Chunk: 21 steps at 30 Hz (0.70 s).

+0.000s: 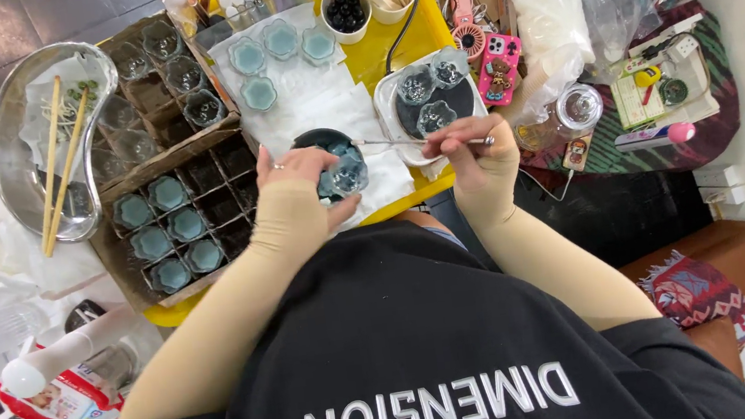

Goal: Transferring blue wax flakes into small round containers using a spoon.

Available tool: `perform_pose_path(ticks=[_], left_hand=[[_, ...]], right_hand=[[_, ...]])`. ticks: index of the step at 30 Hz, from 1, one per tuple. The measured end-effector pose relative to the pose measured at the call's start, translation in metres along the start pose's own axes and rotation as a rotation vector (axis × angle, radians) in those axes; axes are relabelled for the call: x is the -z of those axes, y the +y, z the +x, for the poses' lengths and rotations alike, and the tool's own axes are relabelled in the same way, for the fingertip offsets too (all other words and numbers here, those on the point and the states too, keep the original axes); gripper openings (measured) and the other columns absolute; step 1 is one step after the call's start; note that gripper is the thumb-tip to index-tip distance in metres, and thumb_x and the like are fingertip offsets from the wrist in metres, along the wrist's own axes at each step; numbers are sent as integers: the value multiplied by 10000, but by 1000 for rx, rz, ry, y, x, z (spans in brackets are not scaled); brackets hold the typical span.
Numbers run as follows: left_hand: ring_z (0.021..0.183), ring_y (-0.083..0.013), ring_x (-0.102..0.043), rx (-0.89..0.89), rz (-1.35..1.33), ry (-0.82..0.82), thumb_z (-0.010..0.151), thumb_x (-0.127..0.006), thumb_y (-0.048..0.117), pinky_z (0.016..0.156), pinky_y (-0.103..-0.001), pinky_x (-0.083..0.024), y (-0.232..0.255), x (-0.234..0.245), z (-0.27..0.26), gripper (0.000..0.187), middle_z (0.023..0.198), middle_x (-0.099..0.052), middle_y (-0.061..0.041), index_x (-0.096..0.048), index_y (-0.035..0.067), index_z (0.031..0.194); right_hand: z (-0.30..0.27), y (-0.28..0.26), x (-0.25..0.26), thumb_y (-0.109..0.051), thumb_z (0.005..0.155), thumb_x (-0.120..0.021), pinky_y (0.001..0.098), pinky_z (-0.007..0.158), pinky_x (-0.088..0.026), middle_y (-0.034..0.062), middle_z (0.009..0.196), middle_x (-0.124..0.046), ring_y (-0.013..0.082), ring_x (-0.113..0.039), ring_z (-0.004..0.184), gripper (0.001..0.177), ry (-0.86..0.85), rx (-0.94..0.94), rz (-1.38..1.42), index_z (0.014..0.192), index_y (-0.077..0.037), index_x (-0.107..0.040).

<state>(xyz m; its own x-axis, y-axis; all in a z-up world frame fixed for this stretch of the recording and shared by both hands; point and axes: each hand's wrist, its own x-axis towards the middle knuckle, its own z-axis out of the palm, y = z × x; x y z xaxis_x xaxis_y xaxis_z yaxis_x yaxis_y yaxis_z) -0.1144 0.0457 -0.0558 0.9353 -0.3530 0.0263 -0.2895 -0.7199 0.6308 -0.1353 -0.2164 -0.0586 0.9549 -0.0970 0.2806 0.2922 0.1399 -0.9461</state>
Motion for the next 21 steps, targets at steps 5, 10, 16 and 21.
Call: perform_pose_path(ticks=[5,10,16,21], left_hand=[[1295,-337,-557,-134,48,135,695,-859,330,1179,-721,-35,21,-34,-7,493,1071,-713,-74,-673,117,1099],[1389,-333,-519,-209,262,223,727,-847,309,1222,-674,63,23,-82,-6,484,1014,-704,-60,-696,103,1138],[1425,-331,-489,-101,391,225,722,-818,301,1219,-623,126,48,-108,5,404,948,-682,-52,-681,108,1050],[1458,-320,-460,28,520,289,748,-791,311,1198,-626,167,51,-134,0,366,953,-678,-48,-667,121,1036]], right_hand=[[23,-14,7,-39,1079,-633,359,865,-625,175,1055,-693,212,-709,894,162,1,21,69,1102,-43,-473],[39,-31,18,-42,1101,-622,321,784,-595,187,1068,-685,235,-706,876,149,12,46,-42,1116,-23,-475],[57,-41,47,-79,1113,-623,347,830,-624,176,1088,-671,236,-705,897,172,-103,48,1,1128,-40,-456],[69,-45,66,-92,1108,-633,342,819,-617,173,1083,-671,230,-708,867,174,-153,7,51,1124,-39,-468]])
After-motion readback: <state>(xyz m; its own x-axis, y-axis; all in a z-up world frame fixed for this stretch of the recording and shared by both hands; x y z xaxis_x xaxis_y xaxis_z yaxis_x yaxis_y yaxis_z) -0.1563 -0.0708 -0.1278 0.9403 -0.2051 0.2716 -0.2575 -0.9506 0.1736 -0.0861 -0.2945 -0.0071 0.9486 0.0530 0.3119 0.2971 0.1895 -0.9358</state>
